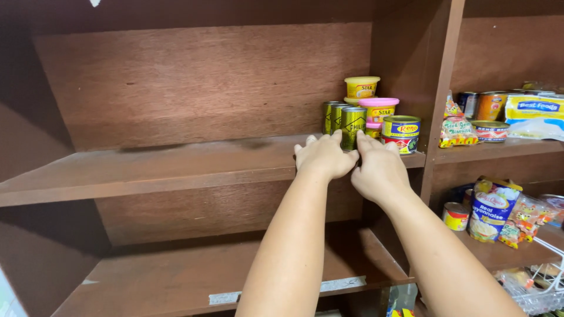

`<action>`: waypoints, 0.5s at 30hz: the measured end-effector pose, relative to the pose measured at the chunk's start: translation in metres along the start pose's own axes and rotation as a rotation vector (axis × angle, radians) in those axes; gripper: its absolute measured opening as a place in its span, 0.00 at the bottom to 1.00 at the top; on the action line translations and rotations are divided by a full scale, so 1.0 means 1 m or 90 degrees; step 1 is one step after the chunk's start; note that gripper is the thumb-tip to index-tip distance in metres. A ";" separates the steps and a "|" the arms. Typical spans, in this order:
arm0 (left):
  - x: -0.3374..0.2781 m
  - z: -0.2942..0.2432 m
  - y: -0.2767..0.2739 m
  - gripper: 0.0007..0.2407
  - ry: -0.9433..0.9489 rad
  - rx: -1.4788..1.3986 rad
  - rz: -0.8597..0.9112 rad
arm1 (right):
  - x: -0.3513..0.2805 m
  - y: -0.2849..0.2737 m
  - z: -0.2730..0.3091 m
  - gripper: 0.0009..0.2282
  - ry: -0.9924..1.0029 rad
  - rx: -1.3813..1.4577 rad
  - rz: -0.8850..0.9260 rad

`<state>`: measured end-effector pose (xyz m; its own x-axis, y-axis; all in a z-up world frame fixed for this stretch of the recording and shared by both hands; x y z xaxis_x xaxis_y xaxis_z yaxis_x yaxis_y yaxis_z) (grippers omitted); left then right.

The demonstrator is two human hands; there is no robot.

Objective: Taking canned goods and bottled drinks from a box and arranging them on a shelf.

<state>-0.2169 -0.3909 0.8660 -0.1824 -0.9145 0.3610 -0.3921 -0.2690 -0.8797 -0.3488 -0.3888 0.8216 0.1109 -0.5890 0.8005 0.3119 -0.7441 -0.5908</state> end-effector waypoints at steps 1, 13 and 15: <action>0.001 -0.001 0.000 0.32 0.003 0.000 0.000 | 0.001 -0.002 0.003 0.29 0.002 -0.002 -0.001; 0.013 0.000 0.007 0.32 -0.044 0.024 0.076 | -0.006 0.002 0.006 0.26 0.066 -0.012 0.064; 0.008 -0.002 0.001 0.35 -0.039 0.004 0.044 | -0.008 0.002 0.007 0.27 0.048 -0.019 0.036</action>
<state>-0.2209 -0.3979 0.8688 -0.1535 -0.9479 0.2793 -0.3751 -0.2056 -0.9039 -0.3424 -0.3836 0.8147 0.0554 -0.6512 0.7569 0.2781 -0.7180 -0.6381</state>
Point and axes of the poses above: each hand's wrist, its own x-axis towards the middle knuckle, its own y-axis out of the palm, z = x × y, the point moved 2 cm from there along x, towards the middle knuckle, and after that the axes turned 4 degrees about z, right-handed, at the moved point
